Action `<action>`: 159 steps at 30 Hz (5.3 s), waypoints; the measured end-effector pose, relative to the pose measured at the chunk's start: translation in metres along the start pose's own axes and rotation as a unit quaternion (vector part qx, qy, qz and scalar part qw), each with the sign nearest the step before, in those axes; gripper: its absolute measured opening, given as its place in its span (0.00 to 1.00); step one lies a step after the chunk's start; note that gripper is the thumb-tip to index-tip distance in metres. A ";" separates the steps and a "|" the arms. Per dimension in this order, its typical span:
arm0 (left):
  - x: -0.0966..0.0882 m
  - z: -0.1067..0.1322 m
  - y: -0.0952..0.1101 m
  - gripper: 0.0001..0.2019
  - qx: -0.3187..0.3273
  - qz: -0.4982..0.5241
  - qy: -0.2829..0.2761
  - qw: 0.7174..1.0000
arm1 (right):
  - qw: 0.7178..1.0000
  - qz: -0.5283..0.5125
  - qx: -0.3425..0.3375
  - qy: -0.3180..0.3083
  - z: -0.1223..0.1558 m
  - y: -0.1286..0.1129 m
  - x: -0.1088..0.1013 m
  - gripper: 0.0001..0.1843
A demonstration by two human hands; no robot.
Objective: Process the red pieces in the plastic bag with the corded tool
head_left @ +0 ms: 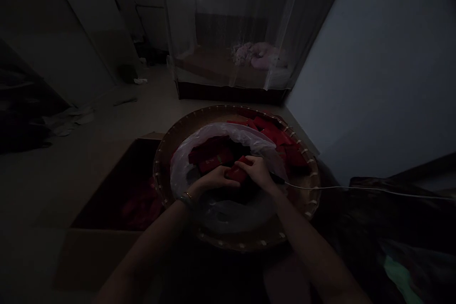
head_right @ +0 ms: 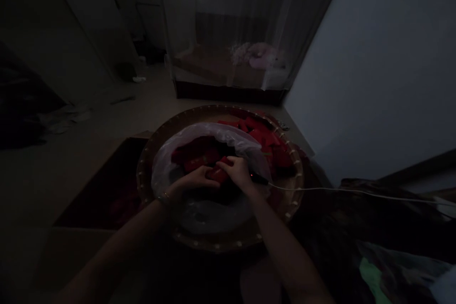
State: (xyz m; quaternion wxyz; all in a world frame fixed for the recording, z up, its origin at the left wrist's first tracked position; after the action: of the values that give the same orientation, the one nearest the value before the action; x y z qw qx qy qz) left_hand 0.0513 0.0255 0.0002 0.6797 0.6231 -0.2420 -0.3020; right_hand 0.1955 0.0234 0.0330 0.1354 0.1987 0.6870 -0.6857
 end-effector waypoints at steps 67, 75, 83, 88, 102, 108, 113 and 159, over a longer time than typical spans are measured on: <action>0.002 0.002 -0.018 0.19 -0.100 0.127 -0.045 0.986 | 0.994 0.092 0.018 -0.060 -0.008 0.022 -0.045 0.16; 0.000 0.004 -0.015 0.21 -0.100 0.120 -0.043 0.987 | 0.988 0.057 0.082 -0.120 -0.007 0.029 -0.050 0.22; -0.001 0.005 -0.010 0.19 -0.105 0.121 -0.024 0.987 | 0.987 0.033 0.108 -0.116 -0.002 0.027 -0.055 0.28; 0.000 0.004 -0.012 0.20 -0.095 0.127 -0.033 0.987 | 0.982 0.103 0.031 -0.158 0.004 0.018 -0.045 0.28; 0.000 0.003 -0.014 0.19 -0.103 0.130 -0.014 0.986 | 0.993 0.059 0.025 -0.094 -0.004 0.026 -0.057 0.22; 0.003 0.003 -0.014 0.20 -0.104 0.146 -0.017 0.984 | 0.994 0.076 0.016 -0.077 -0.006 0.026 -0.055 0.18; 0.002 0.003 -0.013 0.19 -0.098 0.138 -0.013 0.985 | 0.994 0.059 0.038 -0.084 -0.005 0.026 -0.056 0.20; 0.003 0.009 -0.001 0.21 -0.057 0.098 -0.084 0.990 | 0.979 0.164 -0.122 0.022 0.016 -0.015 -0.041 0.19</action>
State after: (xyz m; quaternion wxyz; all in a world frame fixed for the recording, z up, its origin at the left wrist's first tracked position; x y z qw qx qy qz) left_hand 0.0469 0.0172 0.0002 0.7174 0.5294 -0.3404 -0.2987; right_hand 0.2230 0.0039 0.0647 0.2540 0.3062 0.7260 -0.5609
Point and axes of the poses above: each hand's wrist, its own z-axis away from the middle knuckle, its own x-axis out of the palm, y = z × x, the point moved 4 cm from there along -z, towards the middle knuckle, and after that the axes turned 8 degrees about x, right-handed, at the moved point
